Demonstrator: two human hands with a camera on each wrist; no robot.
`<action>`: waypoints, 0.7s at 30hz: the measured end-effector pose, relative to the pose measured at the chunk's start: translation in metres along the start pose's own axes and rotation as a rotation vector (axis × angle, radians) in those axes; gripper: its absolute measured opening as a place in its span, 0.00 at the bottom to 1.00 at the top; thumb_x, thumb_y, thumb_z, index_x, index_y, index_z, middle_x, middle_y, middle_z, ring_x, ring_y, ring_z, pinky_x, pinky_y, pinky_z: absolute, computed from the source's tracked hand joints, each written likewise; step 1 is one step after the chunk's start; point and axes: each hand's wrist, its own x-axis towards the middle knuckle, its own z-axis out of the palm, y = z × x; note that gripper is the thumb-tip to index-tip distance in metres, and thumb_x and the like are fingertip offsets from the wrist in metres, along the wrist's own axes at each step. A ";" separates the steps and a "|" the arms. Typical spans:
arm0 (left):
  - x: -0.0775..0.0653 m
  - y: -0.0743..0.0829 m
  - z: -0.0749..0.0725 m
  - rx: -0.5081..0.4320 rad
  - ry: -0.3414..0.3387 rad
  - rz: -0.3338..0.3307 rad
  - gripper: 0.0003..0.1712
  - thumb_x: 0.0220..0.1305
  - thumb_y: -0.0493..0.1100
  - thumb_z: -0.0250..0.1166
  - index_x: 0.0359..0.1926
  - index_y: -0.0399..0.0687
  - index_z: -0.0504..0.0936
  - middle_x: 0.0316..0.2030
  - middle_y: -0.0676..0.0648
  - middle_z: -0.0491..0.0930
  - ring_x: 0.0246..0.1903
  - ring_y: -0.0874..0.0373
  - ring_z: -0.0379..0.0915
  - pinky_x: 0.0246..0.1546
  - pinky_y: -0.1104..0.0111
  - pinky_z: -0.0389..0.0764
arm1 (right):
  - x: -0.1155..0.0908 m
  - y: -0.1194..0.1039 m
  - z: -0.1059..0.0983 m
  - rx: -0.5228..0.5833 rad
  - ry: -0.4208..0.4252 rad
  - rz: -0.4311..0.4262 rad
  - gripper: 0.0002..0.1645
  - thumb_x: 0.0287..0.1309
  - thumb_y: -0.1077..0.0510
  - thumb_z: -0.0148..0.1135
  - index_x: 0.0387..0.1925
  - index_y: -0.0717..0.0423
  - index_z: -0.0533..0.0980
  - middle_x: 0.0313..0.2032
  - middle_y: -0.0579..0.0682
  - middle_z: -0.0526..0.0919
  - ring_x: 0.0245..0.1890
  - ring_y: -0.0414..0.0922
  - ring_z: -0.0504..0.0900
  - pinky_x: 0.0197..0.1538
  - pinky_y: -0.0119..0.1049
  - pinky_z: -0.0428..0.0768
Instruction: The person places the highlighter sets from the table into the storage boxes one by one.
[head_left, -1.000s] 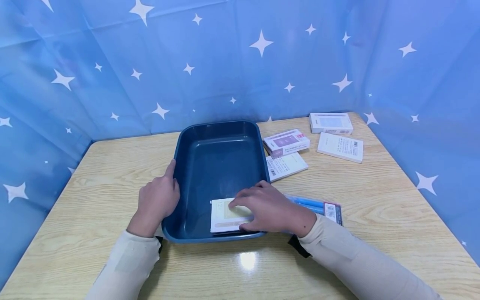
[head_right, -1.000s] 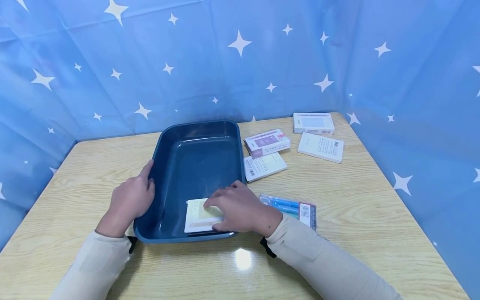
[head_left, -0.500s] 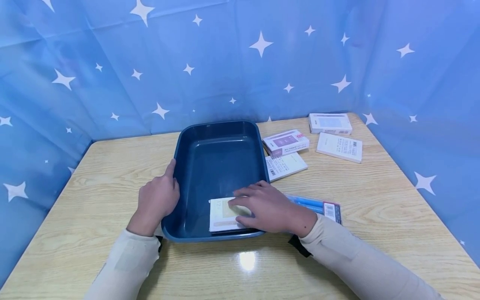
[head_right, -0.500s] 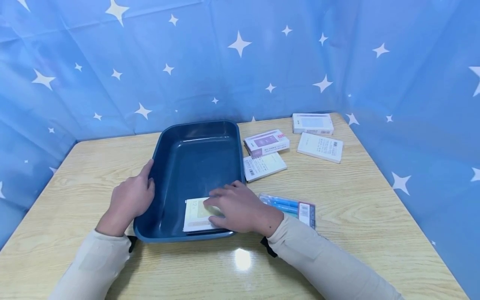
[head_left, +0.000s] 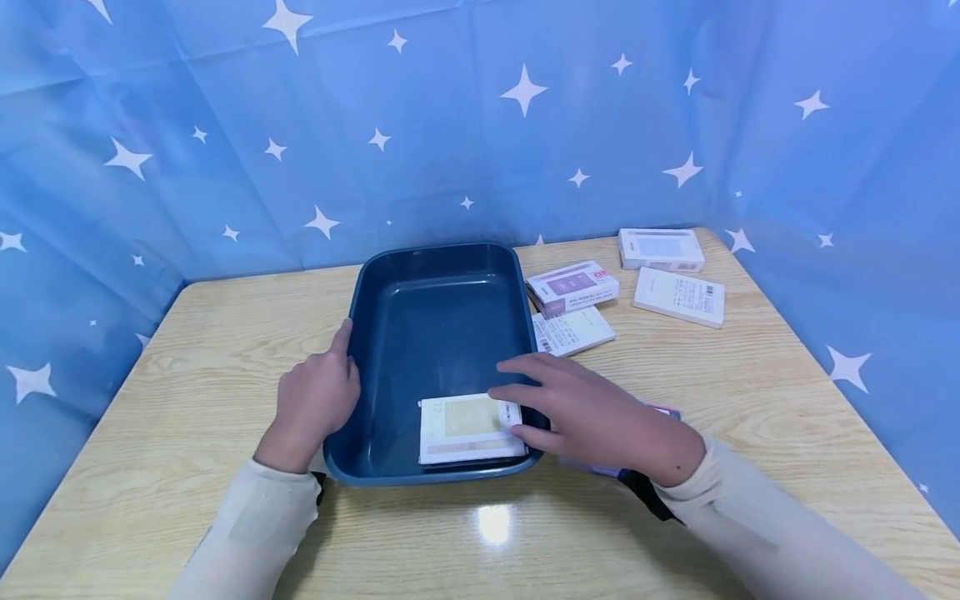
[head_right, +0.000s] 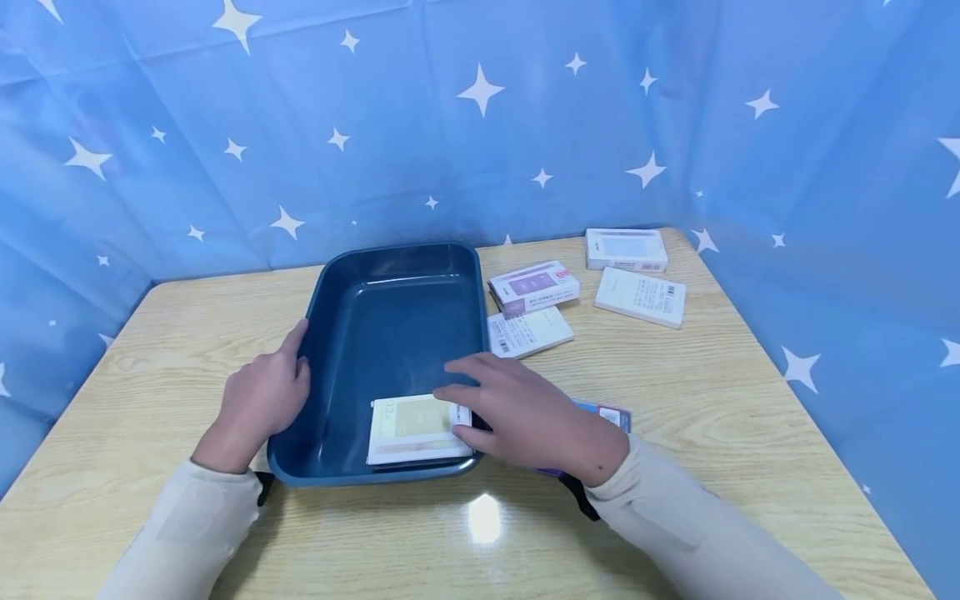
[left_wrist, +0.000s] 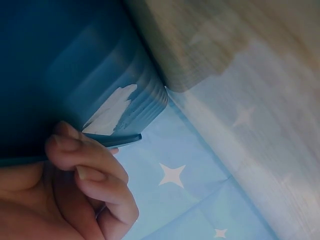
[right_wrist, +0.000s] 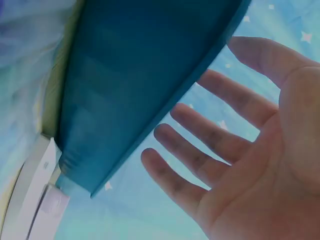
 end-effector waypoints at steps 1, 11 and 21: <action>0.000 0.000 0.000 -0.002 0.001 0.003 0.33 0.74 0.41 0.46 0.77 0.40 0.56 0.10 0.48 0.64 0.08 0.54 0.60 0.11 0.67 0.59 | -0.003 0.001 -0.001 -0.005 0.009 0.006 0.27 0.63 0.47 0.67 0.62 0.47 0.78 0.65 0.53 0.74 0.65 0.53 0.74 0.65 0.53 0.74; 0.001 0.000 0.001 0.003 -0.008 -0.014 0.33 0.74 0.42 0.46 0.77 0.40 0.55 0.10 0.47 0.65 0.09 0.54 0.61 0.12 0.66 0.60 | -0.022 0.013 -0.006 -0.034 -0.001 0.090 0.26 0.61 0.46 0.69 0.60 0.45 0.79 0.64 0.52 0.76 0.62 0.50 0.77 0.61 0.52 0.78; 0.001 0.000 0.002 -0.001 -0.014 -0.015 0.33 0.75 0.42 0.46 0.77 0.41 0.55 0.10 0.48 0.65 0.09 0.54 0.61 0.12 0.66 0.60 | -0.031 0.023 -0.010 -0.006 -0.049 0.179 0.24 0.57 0.48 0.72 0.56 0.46 0.80 0.54 0.49 0.80 0.53 0.46 0.81 0.54 0.47 0.82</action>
